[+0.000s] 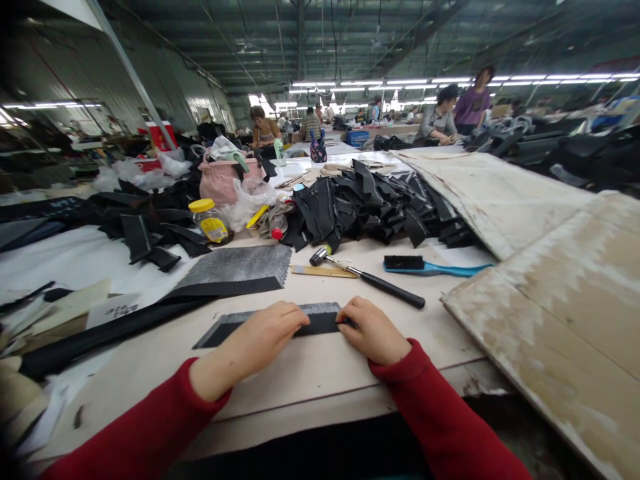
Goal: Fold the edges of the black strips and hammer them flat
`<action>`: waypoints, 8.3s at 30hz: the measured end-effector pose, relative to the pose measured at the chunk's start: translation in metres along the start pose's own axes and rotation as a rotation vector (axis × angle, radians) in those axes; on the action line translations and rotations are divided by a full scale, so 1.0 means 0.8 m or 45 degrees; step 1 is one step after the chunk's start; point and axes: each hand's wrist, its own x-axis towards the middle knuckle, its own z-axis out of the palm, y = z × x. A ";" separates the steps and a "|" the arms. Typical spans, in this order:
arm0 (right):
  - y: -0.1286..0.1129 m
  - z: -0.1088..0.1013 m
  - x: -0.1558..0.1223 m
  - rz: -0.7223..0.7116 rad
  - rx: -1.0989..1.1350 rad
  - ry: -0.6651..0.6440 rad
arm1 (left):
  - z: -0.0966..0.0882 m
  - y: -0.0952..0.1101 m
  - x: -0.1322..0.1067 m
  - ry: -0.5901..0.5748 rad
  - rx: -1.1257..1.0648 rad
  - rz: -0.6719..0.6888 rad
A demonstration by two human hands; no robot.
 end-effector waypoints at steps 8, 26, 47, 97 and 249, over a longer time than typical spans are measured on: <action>0.028 -0.005 -0.024 0.204 0.086 0.187 | 0.055 0.010 0.051 0.097 -0.166 0.115; 0.005 -0.008 -0.010 0.262 0.276 -0.059 | 0.064 0.015 0.043 0.182 -0.160 0.066; 0.021 -0.022 0.015 0.882 0.763 -0.510 | 0.065 0.011 0.042 0.215 -0.094 0.050; -0.008 0.033 -0.026 -0.165 -0.624 0.137 | 0.060 0.014 0.039 0.232 -0.061 0.011; 0.008 0.002 0.004 -0.235 -0.177 0.037 | 0.057 -0.003 0.039 0.151 -0.130 -0.225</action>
